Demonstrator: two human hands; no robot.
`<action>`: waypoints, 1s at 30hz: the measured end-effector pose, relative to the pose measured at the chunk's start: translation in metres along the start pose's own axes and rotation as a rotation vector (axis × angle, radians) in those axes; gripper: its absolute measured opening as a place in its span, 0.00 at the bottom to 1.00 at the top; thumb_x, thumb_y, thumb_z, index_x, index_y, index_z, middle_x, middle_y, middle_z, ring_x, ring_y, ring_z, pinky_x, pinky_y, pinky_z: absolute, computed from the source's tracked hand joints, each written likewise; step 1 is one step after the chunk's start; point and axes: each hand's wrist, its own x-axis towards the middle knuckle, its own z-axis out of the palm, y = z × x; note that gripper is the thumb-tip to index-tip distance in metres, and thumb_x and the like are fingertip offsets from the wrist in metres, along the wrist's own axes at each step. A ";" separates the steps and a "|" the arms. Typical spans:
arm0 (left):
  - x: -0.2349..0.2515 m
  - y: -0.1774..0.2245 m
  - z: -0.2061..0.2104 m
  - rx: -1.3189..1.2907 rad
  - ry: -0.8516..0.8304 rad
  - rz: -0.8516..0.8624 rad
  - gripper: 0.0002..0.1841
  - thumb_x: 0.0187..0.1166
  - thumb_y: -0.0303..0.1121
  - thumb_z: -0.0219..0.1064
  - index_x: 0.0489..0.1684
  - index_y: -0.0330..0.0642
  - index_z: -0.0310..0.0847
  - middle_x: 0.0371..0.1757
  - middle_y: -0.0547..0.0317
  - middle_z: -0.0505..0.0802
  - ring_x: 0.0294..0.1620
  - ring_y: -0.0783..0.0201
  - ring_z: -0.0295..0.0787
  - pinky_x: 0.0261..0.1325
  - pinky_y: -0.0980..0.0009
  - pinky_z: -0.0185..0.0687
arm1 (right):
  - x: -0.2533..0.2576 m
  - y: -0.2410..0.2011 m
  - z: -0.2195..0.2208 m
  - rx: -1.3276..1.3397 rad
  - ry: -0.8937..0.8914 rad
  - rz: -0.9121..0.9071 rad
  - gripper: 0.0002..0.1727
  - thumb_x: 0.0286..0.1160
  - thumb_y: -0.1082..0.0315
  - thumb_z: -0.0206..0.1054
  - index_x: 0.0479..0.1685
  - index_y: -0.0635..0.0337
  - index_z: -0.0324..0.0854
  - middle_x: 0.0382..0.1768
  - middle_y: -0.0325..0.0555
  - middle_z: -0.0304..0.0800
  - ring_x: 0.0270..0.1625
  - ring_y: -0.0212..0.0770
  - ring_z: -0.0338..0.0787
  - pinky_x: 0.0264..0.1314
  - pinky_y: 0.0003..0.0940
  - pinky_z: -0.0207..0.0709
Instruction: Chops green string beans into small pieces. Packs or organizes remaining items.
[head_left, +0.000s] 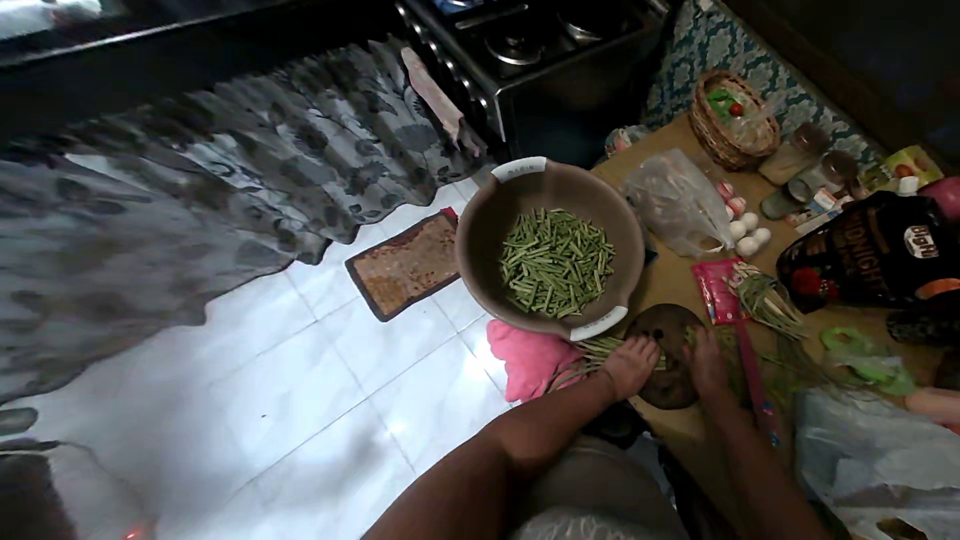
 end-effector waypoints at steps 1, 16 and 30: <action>0.000 0.000 0.001 0.004 0.009 0.004 0.27 0.91 0.31 0.52 0.86 0.24 0.58 0.87 0.31 0.68 0.89 0.36 0.61 0.88 0.44 0.55 | 0.000 0.001 0.001 0.011 0.013 0.001 0.28 0.85 0.67 0.64 0.80 0.71 0.69 0.79 0.73 0.70 0.75 0.67 0.81 0.76 0.55 0.77; -0.002 -0.002 -0.002 -0.027 -0.013 0.024 0.27 0.90 0.26 0.52 0.86 0.24 0.57 0.87 0.30 0.67 0.89 0.35 0.60 0.89 0.44 0.55 | -0.002 0.029 -0.012 0.578 0.091 0.171 0.26 0.83 0.68 0.65 0.76 0.73 0.72 0.64 0.70 0.85 0.65 0.57 0.88 0.69 0.52 0.80; -0.002 -0.002 -0.004 0.007 -0.043 0.014 0.27 0.90 0.24 0.50 0.87 0.24 0.55 0.88 0.30 0.65 0.90 0.35 0.59 0.89 0.44 0.54 | 0.006 -0.010 0.001 0.150 0.007 0.166 0.29 0.86 0.65 0.61 0.83 0.71 0.65 0.78 0.70 0.73 0.78 0.63 0.79 0.80 0.53 0.73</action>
